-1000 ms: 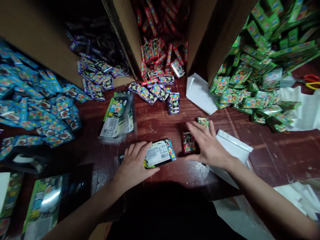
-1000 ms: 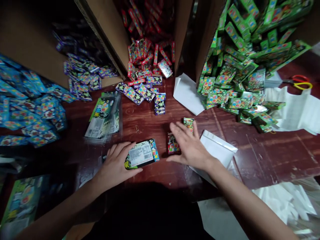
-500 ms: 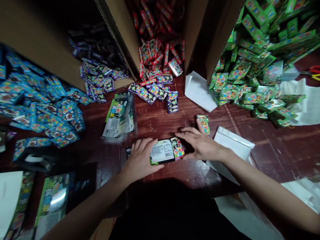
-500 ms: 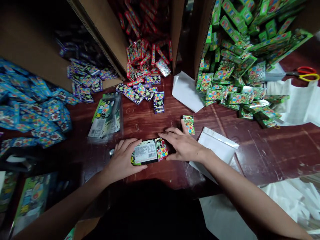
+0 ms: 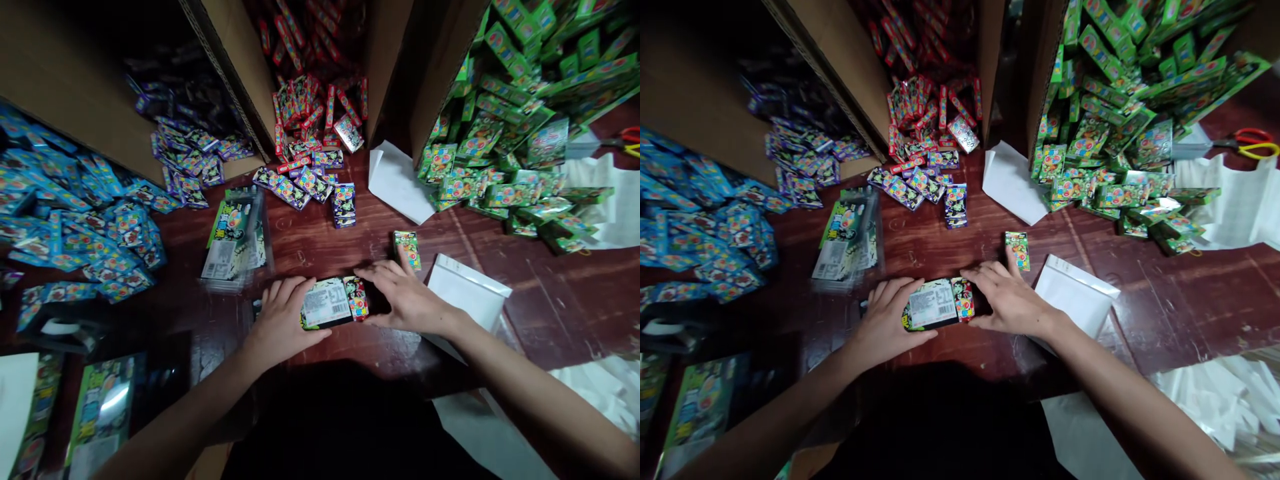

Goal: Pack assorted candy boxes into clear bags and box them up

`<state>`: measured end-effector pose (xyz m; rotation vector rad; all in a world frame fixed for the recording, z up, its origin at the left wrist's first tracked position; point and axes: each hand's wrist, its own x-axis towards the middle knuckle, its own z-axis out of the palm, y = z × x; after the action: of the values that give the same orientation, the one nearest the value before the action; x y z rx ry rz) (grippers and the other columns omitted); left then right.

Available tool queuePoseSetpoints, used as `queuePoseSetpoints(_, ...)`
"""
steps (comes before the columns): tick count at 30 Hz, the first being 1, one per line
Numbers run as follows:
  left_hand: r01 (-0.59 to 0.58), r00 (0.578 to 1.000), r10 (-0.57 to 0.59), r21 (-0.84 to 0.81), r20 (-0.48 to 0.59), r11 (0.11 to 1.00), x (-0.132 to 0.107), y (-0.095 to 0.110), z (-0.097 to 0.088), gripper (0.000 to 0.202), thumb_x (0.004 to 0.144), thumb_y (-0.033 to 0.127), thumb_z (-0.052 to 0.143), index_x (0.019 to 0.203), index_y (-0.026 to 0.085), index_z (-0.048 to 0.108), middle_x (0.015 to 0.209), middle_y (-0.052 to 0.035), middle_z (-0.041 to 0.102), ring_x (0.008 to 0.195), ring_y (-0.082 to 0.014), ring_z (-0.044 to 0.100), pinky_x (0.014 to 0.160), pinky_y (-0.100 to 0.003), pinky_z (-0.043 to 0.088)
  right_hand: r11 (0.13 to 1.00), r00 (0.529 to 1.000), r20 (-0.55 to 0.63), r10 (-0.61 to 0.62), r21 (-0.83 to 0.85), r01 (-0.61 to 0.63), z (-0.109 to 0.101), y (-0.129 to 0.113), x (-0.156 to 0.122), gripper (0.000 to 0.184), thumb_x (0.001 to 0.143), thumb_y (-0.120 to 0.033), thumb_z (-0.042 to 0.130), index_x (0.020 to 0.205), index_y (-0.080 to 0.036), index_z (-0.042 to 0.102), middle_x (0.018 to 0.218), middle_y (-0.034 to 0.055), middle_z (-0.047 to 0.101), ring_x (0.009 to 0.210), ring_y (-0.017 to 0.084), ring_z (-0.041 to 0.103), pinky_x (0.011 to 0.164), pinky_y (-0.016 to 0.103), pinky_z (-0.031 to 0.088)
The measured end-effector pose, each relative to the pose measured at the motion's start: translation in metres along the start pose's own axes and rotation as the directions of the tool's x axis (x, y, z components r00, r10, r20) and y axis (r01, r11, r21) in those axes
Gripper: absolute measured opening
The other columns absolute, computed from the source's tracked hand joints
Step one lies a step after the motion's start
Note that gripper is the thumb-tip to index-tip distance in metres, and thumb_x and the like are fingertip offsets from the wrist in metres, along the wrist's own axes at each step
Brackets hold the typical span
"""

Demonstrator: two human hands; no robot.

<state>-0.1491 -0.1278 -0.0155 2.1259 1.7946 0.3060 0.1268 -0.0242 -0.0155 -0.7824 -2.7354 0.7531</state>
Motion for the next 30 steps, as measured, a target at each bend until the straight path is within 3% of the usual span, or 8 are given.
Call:
queuePoseSetpoints(4, -0.017, 1.0, 0.017, 0.01, 0.005, 1.0, 0.004, 0.002, 0.003, 0.091, 0.065, 0.048, 0.087, 0.141, 0.023, 0.044, 0.136, -0.012, 0.055, 0.12, -0.0357, 0.05, 0.101, -0.052, 0.041, 0.999, 0.999, 0.019, -0.05, -0.02, 0.051, 0.011, -0.005, 0.001, 0.1, 0.089, -0.061, 0.066, 0.162, -0.021, 0.011, 0.148, 0.0173, 0.056, 0.144, 0.033, 0.043, 0.12, 0.07, -0.009)
queuePoseSetpoints(9, 0.022, 0.998, -0.02, 0.032, -0.059, 0.999, 0.006, 0.0, 0.003, 0.085, 0.07, 0.048, 0.084, 0.141, 0.024, 0.044, 0.136, -0.0127, 0.055, 0.121, -0.0369, 0.051, 0.101, -0.053, 0.041, 0.991, 0.998, 0.056, -0.034, -0.128, 0.041, -0.002, 0.012, -0.006, 0.115, 0.087, -0.073, 0.057, 0.162, -0.018, -0.009, 0.166, 0.0215, 0.024, 0.156, 0.037, 0.014, 0.118, 0.073, -0.005)
queuePoseSetpoints(12, 0.043, 0.996, -0.041, 0.029, -0.075, 0.999, 0.006, -0.001, 0.002, 0.085, 0.07, 0.049, 0.084, 0.141, 0.025, 0.044, 0.136, -0.0123, 0.055, 0.121, -0.0366, 0.051, 0.102, -0.053, 0.041, 0.955, 0.988, -0.069, 0.139, -0.255, -0.152, -0.032, 0.044, -0.017, 0.113, 0.086, -0.069, 0.063, 0.163, -0.017, 0.0, 0.167, 0.0231, 0.018, 0.155, 0.044, 0.013, 0.115, 0.077, -0.008)
queuePoseSetpoints(14, 0.047, 0.996, -0.045, 0.02, -0.074, 0.999, 0.006, 0.001, 0.0, 0.085, 0.069, 0.048, 0.084, 0.141, 0.025, 0.044, 0.136, -0.0116, 0.055, 0.121, -0.036, 0.052, 0.103, -0.053, 0.041, 0.942, 0.979, -0.084, 0.184, -0.27, -0.2, -0.05, 0.059, -0.019, 0.098, 0.087, -0.055, 0.068, 0.162, -0.02, 0.017, 0.16, 0.0198, 0.04, 0.15, 0.045, 0.027, 0.114, 0.077, -0.01)
queuePoseSetpoints(16, 0.049, 0.997, -0.049, 0.002, -0.067, 0.999, 0.006, 0.003, -0.002, 0.086, 0.069, 0.047, 0.085, 0.141, 0.026, 0.043, 0.136, -0.0108, 0.055, 0.122, -0.0356, 0.051, 0.104, -0.054, 0.041, 0.969, 0.989, -0.027, 0.148, -0.196, -0.151, -0.059, 0.059, -0.016, 0.083, 0.083, -0.047, 0.073, 0.155, -0.025, 0.036, 0.147, 0.0134, 0.056, 0.142, 0.042, 0.041, 0.116, 0.075, -0.011)
queuePoseSetpoints(18, 0.051, 0.997, -0.052, -0.025, -0.06, 0.998, 0.005, 0.007, -0.005, 0.086, 0.069, 0.045, 0.085, 0.142, 0.027, 0.042, 0.137, -0.0105, 0.054, 0.124, -0.0354, 0.051, 0.105, -0.054, 0.04, 0.996, 0.997, 0.048, 0.064, -0.062, -0.061, -0.059, 0.045, -0.009, 0.075, 0.079, -0.046, 0.077, 0.146, -0.029, 0.048, 0.142, 0.0095, 0.059, 0.136, 0.037, 0.048, 0.119, 0.072, -0.008)
queuePoseSetpoints(23, 0.029, 0.998, -0.035, -0.127, -0.043, 0.991, 0.0, 0.01, -0.01, 0.09, 0.068, 0.041, 0.086, 0.142, 0.029, 0.039, 0.139, -0.0109, 0.05, 0.128, -0.0331, 0.05, 0.109, -0.052, 0.041, 0.974, 0.976, 0.162, -0.145, 0.199, 0.112, -0.042, 0.012, 0.011, 0.074, 0.078, -0.041, 0.079, 0.144, -0.028, 0.049, 0.145, 0.009, 0.056, 0.135, 0.029, 0.05, 0.123, 0.065, 0.008)
queuePoseSetpoints(30, 0.07, 0.991, -0.076, -0.052, -0.114, 0.996, 0.001, 0.019, -0.003, 0.087, 0.07, 0.045, 0.085, 0.141, 0.026, 0.039, 0.135, -0.0132, 0.053, 0.124, -0.0367, 0.054, 0.104, -0.055, 0.044, 0.989, 0.985, 0.092, -0.143, 0.054, 0.139, -0.047, 0.016, 0.022, 0.072, 0.086, -0.035, 0.074, 0.152, -0.027, 0.044, 0.149, 0.0127, 0.053, 0.138, 0.031, 0.049, 0.123, 0.065, 0.015)
